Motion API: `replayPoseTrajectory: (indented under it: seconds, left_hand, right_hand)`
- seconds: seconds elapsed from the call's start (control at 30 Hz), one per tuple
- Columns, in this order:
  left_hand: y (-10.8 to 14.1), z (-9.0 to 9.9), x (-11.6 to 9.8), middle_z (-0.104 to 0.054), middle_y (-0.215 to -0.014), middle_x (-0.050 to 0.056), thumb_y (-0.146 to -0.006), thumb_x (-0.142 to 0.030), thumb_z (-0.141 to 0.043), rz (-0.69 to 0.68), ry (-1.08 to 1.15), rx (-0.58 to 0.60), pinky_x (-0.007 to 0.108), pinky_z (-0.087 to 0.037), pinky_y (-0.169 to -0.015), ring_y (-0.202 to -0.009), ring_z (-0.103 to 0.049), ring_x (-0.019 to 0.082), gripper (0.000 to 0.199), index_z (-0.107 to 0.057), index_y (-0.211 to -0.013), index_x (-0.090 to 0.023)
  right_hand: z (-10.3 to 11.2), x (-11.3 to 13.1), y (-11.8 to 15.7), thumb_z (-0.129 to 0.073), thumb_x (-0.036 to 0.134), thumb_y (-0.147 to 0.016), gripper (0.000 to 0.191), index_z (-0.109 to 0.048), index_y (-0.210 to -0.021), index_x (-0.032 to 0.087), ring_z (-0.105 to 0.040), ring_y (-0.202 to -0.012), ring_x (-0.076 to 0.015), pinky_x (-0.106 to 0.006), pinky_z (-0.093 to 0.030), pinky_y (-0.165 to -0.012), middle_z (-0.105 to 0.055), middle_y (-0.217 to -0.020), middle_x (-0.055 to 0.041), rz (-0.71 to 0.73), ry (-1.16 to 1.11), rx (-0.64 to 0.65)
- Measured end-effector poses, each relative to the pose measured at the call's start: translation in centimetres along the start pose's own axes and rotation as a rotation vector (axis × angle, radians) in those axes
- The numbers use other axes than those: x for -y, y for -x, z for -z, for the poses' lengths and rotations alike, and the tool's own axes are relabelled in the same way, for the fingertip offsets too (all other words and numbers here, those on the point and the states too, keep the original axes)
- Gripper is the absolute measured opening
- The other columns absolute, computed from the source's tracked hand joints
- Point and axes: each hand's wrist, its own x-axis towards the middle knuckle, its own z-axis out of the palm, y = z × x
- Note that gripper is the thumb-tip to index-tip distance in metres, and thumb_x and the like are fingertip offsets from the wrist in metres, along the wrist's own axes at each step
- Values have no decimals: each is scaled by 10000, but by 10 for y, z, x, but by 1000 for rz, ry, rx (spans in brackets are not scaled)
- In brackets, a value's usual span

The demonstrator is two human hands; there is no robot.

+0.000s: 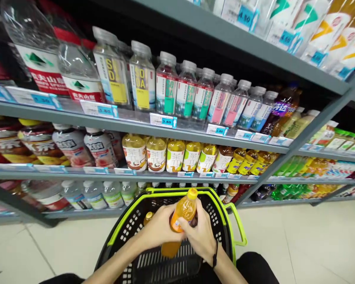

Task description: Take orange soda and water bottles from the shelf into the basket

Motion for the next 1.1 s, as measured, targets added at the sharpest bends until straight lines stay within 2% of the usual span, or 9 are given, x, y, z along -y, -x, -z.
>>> replayPoseTrajectory:
  seconds: [0.17,0.3,0.37,0.53,0.7,0.83,0.93,1.03,1.1]
  left_hand:
    - [-5,7,11,-741,-961,61,-652,-322,-825,80,167,-95,306,-518,-776,-843,-649,221,449,-698,-1043,-141]
    - [-12,6,22,-735,-983,108,-655,-386,-879,162,530,-150,336,-544,-814,-865,-674,222,494,-678,-1005,-101]
    - [-14,4,25,-729,-1000,116,-681,-406,-881,164,614,-159,337,-551,-819,-874,-683,218,499,-671,-1017,-103]
    - [-13,7,27,-719,-1081,129,-767,-413,-847,102,563,-222,349,-560,-840,-946,-689,231,533,-622,-1149,-119]
    - [-10,14,30,-708,-1166,147,-830,-512,-762,78,549,-275,386,-540,-923,-1029,-688,260,557,-612,-1196,-120]
    - [-11,18,29,-727,-1116,153,-810,-501,-788,81,642,-241,373,-543,-889,-974,-700,252,529,-627,-1123,-106]
    - [-14,18,26,-740,-1056,137,-728,-422,-876,120,767,-187,341,-562,-803,-869,-699,213,581,-610,-1137,-107]
    - [-16,16,23,-743,-1019,113,-660,-340,-921,171,929,-206,319,-569,-763,-819,-695,187,682,-581,-1208,-120]
    - [-15,16,21,-741,-1004,102,-658,-321,-913,186,1045,-218,305,-564,-748,-825,-703,189,683,-581,-1223,-130]
  right_hand:
    - [15,-24,-5,-602,533,-1003,448,-522,-1380,305,-592,-1205,-281,-416,-510,-999,-603,-1299,-88,-71,-254,-29]
    - [7,-45,0,-475,723,-994,614,-588,-1378,257,-617,-1178,-289,-479,-456,-1058,-671,-1232,-117,-339,-576,321]
    - [-6,-45,8,-539,698,-977,574,-645,-1307,241,-653,-1103,-302,-488,-508,-967,-702,-1160,-125,-437,-779,397]
    - [-31,-31,27,-683,468,-939,396,-714,-1207,178,-686,-857,-269,-362,-562,-666,-725,-1026,-142,-547,-1088,337]
    - [-26,-28,29,-677,498,-947,420,-716,-1208,172,-677,-796,-238,-257,-483,-531,-723,-994,-141,-567,-1079,296]
    - [-24,-31,32,-761,480,-903,407,-706,-1206,214,-688,-919,-261,-346,-550,-723,-725,-1060,-109,-554,-929,233]
    - [-27,-32,38,-861,473,-817,512,-682,-1248,263,-654,-1074,-250,-361,-519,-921,-698,-1196,-63,-498,-764,158]
    - [-27,-33,41,-879,471,-793,598,-629,-1295,264,-666,-1054,-249,-347,-522,-883,-697,-1202,-63,-453,-686,227]
    - [-28,-31,40,-806,526,-846,596,-589,-1316,229,-698,-973,-273,-360,-540,-787,-720,-1131,-102,-484,-772,336]
